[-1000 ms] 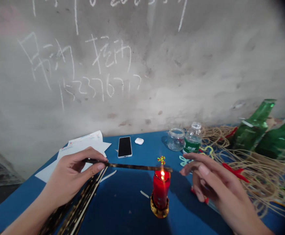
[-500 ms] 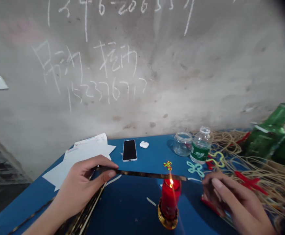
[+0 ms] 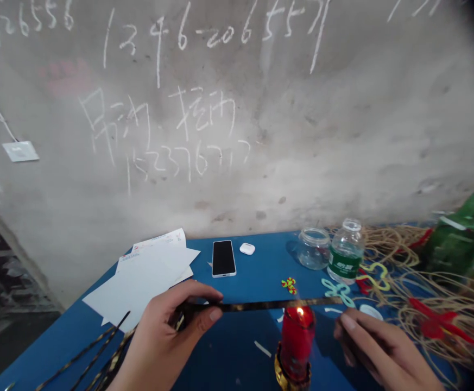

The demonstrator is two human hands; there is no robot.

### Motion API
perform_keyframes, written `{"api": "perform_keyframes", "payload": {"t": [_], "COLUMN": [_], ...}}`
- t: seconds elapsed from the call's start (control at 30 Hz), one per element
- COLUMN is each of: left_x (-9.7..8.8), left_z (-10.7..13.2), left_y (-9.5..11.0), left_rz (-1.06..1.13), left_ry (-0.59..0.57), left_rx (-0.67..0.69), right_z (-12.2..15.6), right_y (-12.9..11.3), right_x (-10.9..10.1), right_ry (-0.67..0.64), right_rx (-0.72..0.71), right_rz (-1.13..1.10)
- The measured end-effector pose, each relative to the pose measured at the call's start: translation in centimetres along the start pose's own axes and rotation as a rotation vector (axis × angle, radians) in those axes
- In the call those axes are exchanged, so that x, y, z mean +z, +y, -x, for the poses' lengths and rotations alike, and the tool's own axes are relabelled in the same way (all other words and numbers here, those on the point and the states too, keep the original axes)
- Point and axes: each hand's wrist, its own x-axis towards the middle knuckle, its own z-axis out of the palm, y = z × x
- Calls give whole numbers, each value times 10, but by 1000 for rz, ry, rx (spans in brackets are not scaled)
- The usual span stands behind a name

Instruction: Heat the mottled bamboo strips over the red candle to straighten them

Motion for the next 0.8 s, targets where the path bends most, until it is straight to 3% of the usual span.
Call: {"api": "perform_keyframes", "payload": {"t": [0.17,0.3,0.5,0.63,0.8], "left_x": [3,7,22,35,40], "left_z": [7,9,-19,-40,-37], "left_y": [6,14,55,82,83], "left_rz": [-33,-47,24,137,71], "left_ry": [-5,-41,-41,-148,-276], "left_rx": [-78,-144,-70,1,-28], "right_z": [-3,0,3,3,7], "right_y": [22,29,19,15,14], "right_x": [4,6,4,4,5], "right_ry": [-206,-263,-292,-306,-360], "right_rx": [25,38,31,54,81], "right_rz": [146,167,151,171,245]}}
